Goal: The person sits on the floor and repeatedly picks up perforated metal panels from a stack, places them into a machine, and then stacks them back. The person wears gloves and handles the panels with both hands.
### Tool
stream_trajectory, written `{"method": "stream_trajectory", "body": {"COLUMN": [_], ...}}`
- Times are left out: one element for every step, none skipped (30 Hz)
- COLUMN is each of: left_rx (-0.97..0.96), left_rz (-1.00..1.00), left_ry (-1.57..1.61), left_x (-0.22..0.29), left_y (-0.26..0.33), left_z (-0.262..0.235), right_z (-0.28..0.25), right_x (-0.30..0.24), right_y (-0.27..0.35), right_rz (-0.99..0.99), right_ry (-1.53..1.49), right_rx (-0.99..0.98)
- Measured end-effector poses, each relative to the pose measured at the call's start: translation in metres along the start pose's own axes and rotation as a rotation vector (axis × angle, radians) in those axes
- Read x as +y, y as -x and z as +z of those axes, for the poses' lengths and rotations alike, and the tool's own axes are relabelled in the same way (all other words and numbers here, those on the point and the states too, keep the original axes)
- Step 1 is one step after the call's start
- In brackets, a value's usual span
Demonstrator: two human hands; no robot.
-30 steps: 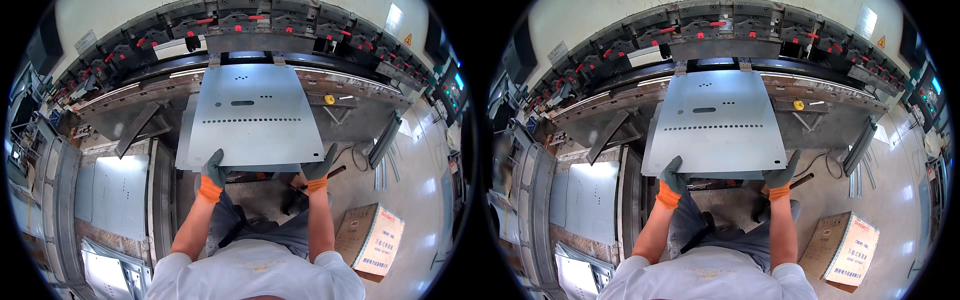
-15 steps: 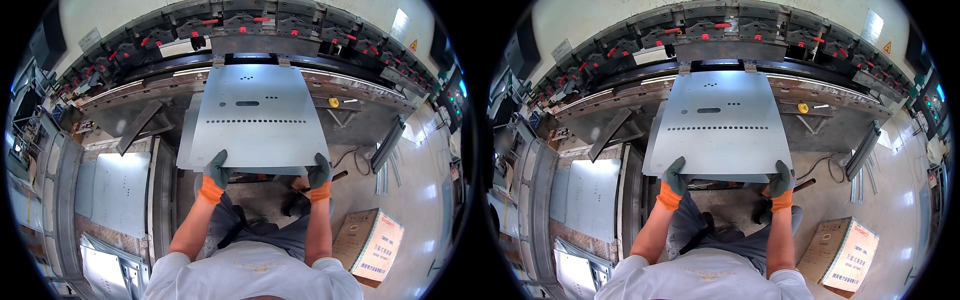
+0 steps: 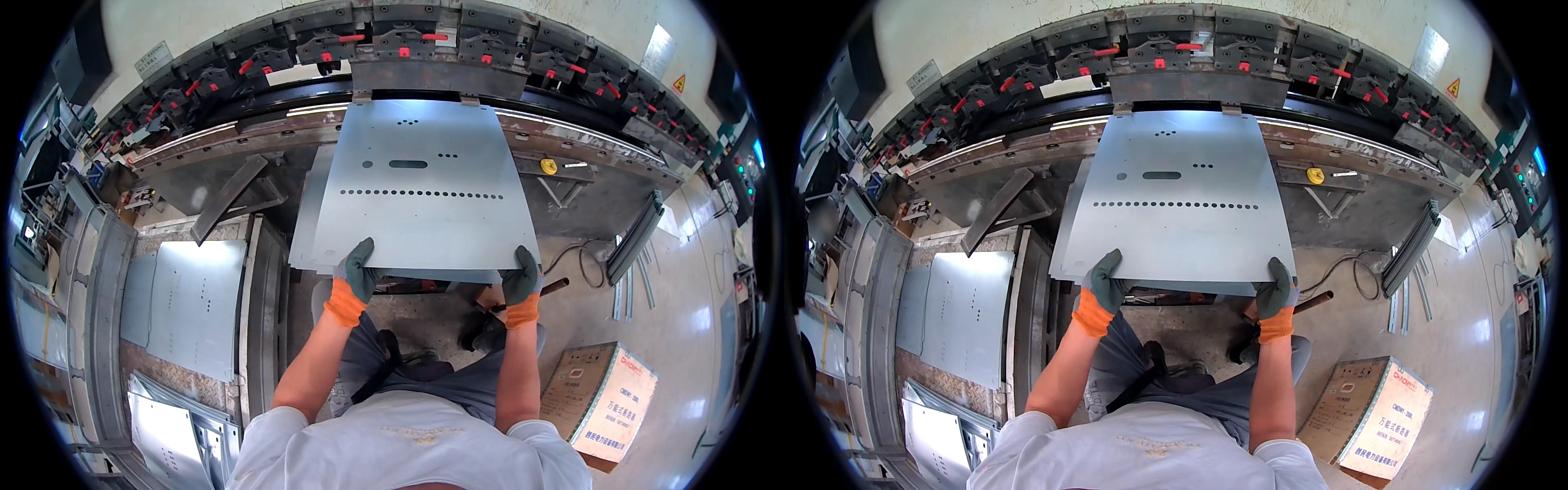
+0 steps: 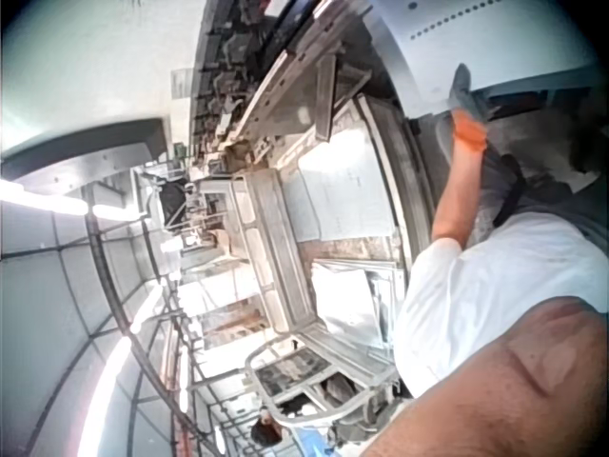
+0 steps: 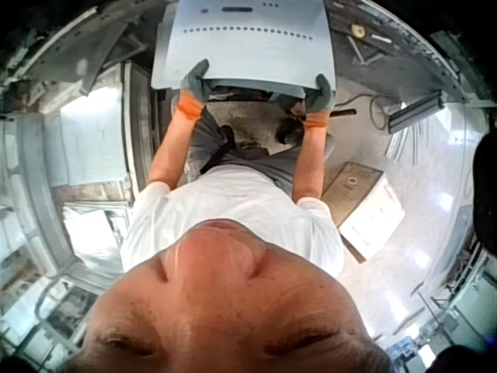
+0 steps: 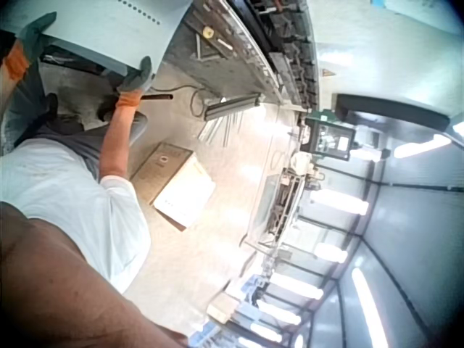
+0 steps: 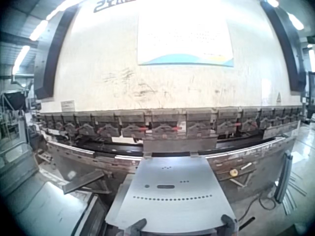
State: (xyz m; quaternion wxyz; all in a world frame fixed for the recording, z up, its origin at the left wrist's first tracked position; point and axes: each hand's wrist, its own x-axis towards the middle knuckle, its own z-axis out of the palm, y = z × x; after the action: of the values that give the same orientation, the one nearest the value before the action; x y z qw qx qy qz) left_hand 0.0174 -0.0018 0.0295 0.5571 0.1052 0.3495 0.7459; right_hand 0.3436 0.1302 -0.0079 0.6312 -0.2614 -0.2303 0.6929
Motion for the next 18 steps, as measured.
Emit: {"method": "stream_trajectory", "body": {"left_rx": [0.000, 0.000, 0.003, 0.016, 0.029, 0.044, 0.045, 0.046, 0.045, 0.049, 0.052, 0.055, 0.056, 0.057, 0.059, 0.063, 0.067, 0.072], "left_rz": [-0.006, -0.011, -0.013, -0.021, -0.030, -0.038, -0.030, -0.022, -0.017, -0.013, -0.010, -0.006, -0.011, -0.016, -0.021, -0.025, -0.030, -0.035], "left_ry": [-0.001, -0.002, -0.002, 0.007, 0.016, 0.024, 0.022, 0.019, 0.016, 0.018, 0.020, 0.022, 0.019, 0.016, 0.013, 0.006, 0.000, -0.008], "left_x": [0.001, 0.002, 0.003, 0.003, 0.001, 0.000, -0.001, -0.002, -0.002, -0.002, -0.002, -0.002, -0.003, -0.004, -0.004, -0.005, -0.005, -0.005], "left_y": [0.001, 0.002, 0.003, 0.001, -0.001, -0.002, -0.002, -0.002, -0.002, -0.002, -0.002, -0.002, -0.003, -0.005, -0.006, -0.007, -0.008, -0.008], "left_z": [0.002, 0.004, 0.004, 0.002, -0.001, -0.001, -0.001, -0.001, 0.000, 0.001, 0.001, 0.002, 0.000, -0.002, -0.004, -0.006, -0.008, -0.008], "right_z": [-0.001, -0.003, -0.002, -0.001, 0.000, 0.003, 0.005, 0.007, 0.007, 0.005, 0.003, 0.001, -0.001, -0.004, -0.003, -0.003, -0.003, 0.001], "right_x": [0.000, 0.000, 0.001, 0.001, 0.002, 0.002, 0.002, 0.001, 0.001, 0.002, 0.002, 0.002, 0.002, 0.002, 0.002, 0.002, 0.002, 0.001], "right_y": [0.000, 0.000, 0.000, 0.000, 0.000, 0.001, 0.002, 0.003, 0.003, 0.002, 0.001, 0.000, -0.001, -0.001, -0.001, -0.001, 0.000, 0.001], "right_rz": [0.002, 0.004, 0.009, 0.008, 0.008, 0.008, 0.010, 0.011, 0.009, 0.013, 0.018, 0.021, 0.011, 0.002, -0.007, -0.003, 0.001, 0.006], "right_ry": [-0.001, -0.002, -0.004, 0.000, 0.005, 0.009, 0.007, 0.006, 0.004, -0.003, -0.009, -0.016, 0.004, 0.024, 0.045, 0.040, 0.036, 0.031], "right_rx": [-0.001, -0.001, -0.005, 0.005, 0.015, 0.025, 0.025, 0.024, 0.025, 0.031, 0.037, 0.043, 0.033, 0.024, 0.014, 0.007, 0.000, -0.007]}}
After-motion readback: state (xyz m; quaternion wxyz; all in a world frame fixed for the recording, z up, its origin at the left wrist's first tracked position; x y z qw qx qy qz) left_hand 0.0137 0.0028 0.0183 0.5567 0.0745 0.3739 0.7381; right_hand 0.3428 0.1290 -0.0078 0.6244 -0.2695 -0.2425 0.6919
